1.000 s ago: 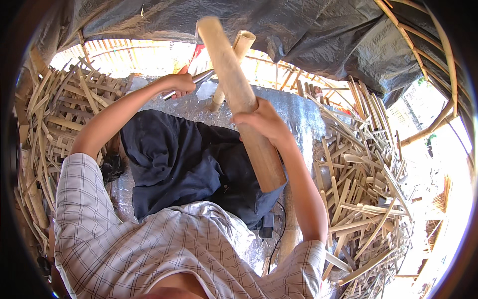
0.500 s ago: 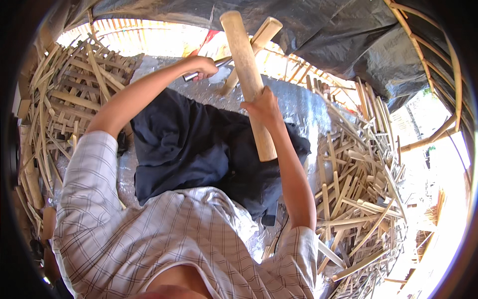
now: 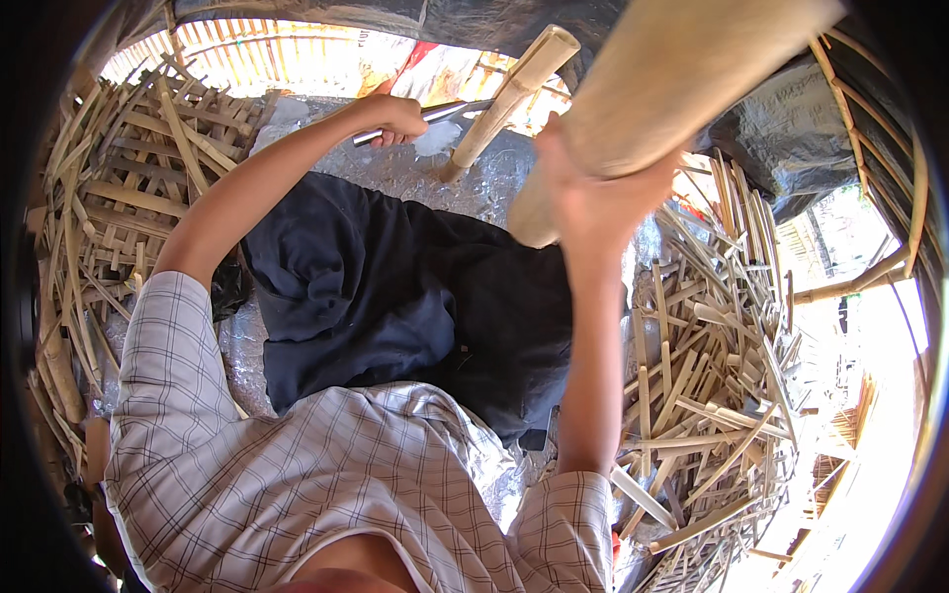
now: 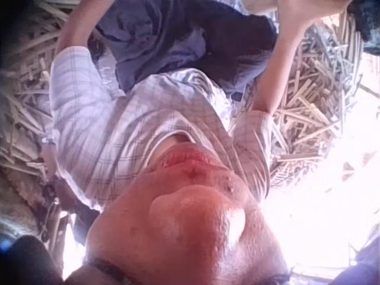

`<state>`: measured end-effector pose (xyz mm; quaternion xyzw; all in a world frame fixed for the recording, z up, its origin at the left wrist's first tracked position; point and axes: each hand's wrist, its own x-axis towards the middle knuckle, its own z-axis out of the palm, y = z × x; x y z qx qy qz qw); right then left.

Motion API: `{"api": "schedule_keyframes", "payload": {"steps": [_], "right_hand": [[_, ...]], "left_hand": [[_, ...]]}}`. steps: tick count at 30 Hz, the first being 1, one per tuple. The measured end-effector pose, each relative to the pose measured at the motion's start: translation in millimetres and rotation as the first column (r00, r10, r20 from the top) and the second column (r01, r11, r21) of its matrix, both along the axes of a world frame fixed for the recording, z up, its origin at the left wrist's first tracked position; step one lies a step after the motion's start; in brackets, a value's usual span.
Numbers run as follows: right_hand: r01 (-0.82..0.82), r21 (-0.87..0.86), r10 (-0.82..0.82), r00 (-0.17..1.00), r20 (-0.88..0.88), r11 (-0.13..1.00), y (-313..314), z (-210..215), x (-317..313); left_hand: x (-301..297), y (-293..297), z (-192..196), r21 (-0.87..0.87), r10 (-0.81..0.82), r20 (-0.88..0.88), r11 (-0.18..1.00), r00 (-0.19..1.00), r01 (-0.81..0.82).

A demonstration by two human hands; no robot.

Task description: The person carves the inside of a bamboo cylinder with a knife and then fits two wooden sticks into the cylinder.

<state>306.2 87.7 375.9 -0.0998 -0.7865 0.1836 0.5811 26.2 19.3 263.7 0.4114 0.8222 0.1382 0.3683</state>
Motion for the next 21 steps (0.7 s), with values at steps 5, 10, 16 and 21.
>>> {"api": "schedule_keyframes", "payload": {"steps": [5,10,16,21], "right_hand": [[0.336,-0.352,0.121,0.551,0.826,0.874,70,-150,-20],[0.263,-0.815,0.572,0.602,0.557,0.516,36,-58,-22],[-0.123,-0.673,0.412,0.864,0.288,0.729,6,40,3],[-0.086,-0.095,0.077,0.993,-0.086,0.992,38,-30,-31]], "left_hand": [[-1,29,-31,-0.045,-0.177,-0.103,0.984,0.979,0.173],[-35,35,-46,-0.056,-0.095,-0.007,0.994,0.995,0.095],[-11,35,-20,-0.054,-0.133,-0.034,0.990,0.991,0.131],[-26,37,-24,-0.078,-0.044,0.002,0.996,0.999,0.044]]}}
